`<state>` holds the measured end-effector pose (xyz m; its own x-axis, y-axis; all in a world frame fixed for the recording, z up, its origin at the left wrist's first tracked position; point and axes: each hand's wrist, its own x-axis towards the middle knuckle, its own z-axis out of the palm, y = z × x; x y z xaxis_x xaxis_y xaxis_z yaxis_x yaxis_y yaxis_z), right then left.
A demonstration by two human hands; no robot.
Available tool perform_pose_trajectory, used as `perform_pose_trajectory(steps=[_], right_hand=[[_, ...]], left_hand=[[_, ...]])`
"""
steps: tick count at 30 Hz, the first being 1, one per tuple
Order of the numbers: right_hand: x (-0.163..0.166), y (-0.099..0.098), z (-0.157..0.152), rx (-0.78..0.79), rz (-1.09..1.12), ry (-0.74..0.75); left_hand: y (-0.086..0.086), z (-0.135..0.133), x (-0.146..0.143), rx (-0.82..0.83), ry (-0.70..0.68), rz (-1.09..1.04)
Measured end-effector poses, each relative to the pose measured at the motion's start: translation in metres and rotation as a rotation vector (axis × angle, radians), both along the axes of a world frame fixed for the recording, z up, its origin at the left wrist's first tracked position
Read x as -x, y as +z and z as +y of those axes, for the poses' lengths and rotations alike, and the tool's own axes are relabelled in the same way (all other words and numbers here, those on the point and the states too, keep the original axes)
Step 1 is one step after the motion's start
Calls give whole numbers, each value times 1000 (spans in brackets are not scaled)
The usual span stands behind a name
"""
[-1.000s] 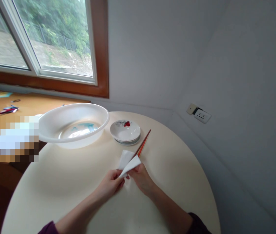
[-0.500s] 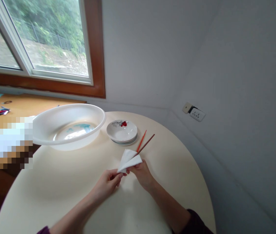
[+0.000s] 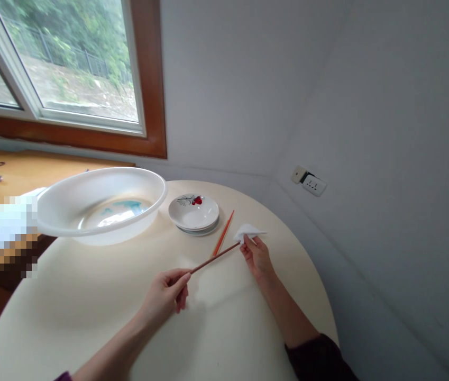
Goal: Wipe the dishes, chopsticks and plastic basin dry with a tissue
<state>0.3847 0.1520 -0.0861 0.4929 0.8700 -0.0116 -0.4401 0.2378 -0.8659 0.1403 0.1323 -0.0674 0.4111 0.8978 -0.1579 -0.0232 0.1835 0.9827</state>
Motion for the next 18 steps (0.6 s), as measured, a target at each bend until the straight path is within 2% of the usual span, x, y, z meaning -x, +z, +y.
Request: perform_pose_trajectory(steps=[5,11,14,18], right_hand=[[1,-4,0,50,-99,21],[17,-1,-6,111,-274,174],[36,2,-11,130,-335,270],[65,7,-24,153,-394,399]], left_hand=[[6,2,5,23,181,-252],[10,9,9,67,371,-440],[9,7,8,42,383,-404],[3,5,8,-68,318,-313]])
